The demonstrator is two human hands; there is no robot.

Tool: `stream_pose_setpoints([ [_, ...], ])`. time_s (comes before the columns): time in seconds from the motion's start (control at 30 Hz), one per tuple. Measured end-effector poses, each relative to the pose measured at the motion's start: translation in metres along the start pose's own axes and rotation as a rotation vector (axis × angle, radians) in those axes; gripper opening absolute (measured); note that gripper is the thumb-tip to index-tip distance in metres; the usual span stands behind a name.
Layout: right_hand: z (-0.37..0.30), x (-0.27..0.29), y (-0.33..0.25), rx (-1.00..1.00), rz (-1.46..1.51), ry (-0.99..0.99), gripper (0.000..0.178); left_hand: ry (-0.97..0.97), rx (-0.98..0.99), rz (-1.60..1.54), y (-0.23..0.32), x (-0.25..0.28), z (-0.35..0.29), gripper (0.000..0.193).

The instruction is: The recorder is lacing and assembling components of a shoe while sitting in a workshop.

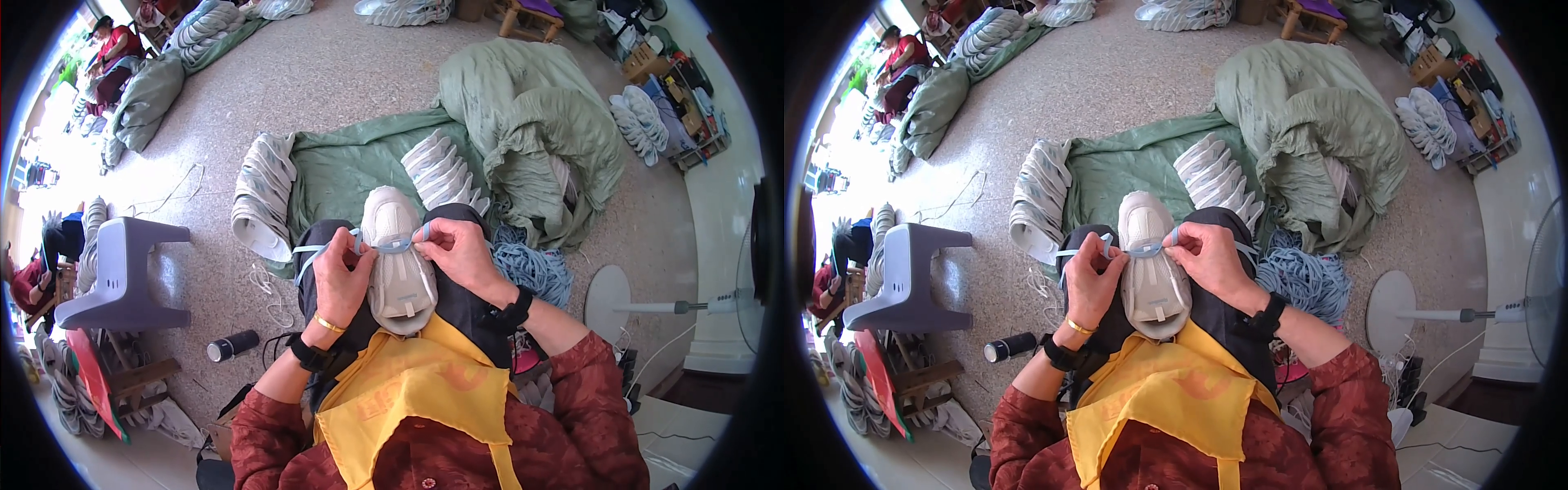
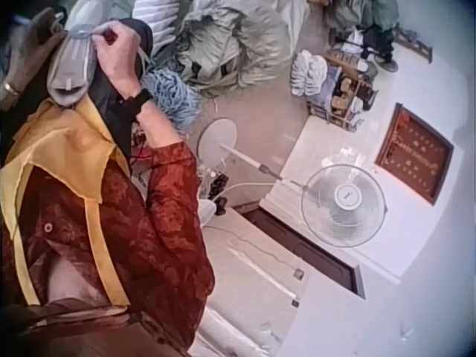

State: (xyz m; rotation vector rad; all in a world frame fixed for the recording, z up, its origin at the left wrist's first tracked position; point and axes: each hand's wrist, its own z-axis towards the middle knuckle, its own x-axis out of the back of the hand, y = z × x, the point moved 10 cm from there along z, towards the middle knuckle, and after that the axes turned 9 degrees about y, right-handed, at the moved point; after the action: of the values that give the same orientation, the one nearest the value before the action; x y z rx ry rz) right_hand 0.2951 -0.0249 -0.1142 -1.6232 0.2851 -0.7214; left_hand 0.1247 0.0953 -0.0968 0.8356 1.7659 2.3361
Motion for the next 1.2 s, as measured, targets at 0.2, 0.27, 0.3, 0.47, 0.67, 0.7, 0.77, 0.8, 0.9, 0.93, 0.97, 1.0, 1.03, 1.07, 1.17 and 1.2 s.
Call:
stream_pose_setpoints([
  [0.2,0.005,0.007,-0.006,-0.035,-0.082,0.051,0.01,0.053,-0.008,0.04,0.005,0.004,0.0,0.032],
  [0.27,0.004,0.009,-0.014,0.036,-0.123,0.082,0.011,0.068,-0.044,0.11,0.012,0.008,0.001,0.034],
  [0.3,0.003,0.011,-0.021,0.107,-0.165,0.114,0.012,0.082,-0.08,0.179,0.015,0.01,0.001,0.036],
  [0.47,-0.004,0.006,-0.041,0.324,-0.266,0.069,0.021,0.065,-0.136,0.176,0.018,0.007,0.001,0.035],
  [0.67,-0.013,-0.002,-0.048,0.316,-0.339,-0.032,0.028,0.066,-0.126,0.099,0.021,0.002,-0.001,0.032],
  [0.7,-0.013,-0.004,-0.047,0.317,-0.385,-0.04,0.024,0.063,-0.164,0.122,0.024,0.002,-0.001,0.03],
  [0.77,-0.015,-0.01,-0.045,0.319,-0.431,-0.046,0.02,0.06,-0.203,0.144,0.027,0.001,-0.003,0.029],
  [0.8,-0.018,-0.019,-0.048,0.386,-0.621,-0.05,0.018,0.04,-0.209,0.156,0.027,-0.001,-0.004,0.027],
  [0.9,-0.021,-0.031,-0.045,0.478,-0.84,-0.055,0.015,0.031,-0.257,0.178,0.032,-0.003,-0.003,0.023],
  [0.93,-0.022,-0.033,-0.045,0.504,-0.866,-0.057,0.014,0.041,-0.299,0.191,0.036,-0.003,-0.003,0.022],
  [0.97,-0.022,-0.034,-0.045,0.508,-0.866,-0.063,0.014,0.047,-0.295,0.192,0.034,-0.002,-0.003,0.022],
  [1.0,-0.021,-0.028,-0.046,0.482,-0.796,-0.024,0.012,0.039,-0.298,0.184,0.031,-0.003,-0.004,0.02],
  [1.03,-0.02,-0.022,-0.047,0.455,-0.727,0.015,0.011,0.031,-0.3,0.177,0.029,-0.004,-0.005,0.018],
  [1.07,-0.021,-0.021,-0.047,0.457,-0.728,0.009,0.011,0.035,-0.296,0.177,0.028,-0.002,-0.006,0.018],
  [1.17,-0.023,-0.014,-0.052,0.461,-0.633,0.032,0.009,-0.021,-0.227,0.132,0.021,-0.005,-0.007,0.017],
  [1.2,-0.022,-0.013,-0.054,0.451,-0.604,0.015,0.008,-0.03,-0.214,0.131,0.022,-0.005,-0.007,0.016],
])
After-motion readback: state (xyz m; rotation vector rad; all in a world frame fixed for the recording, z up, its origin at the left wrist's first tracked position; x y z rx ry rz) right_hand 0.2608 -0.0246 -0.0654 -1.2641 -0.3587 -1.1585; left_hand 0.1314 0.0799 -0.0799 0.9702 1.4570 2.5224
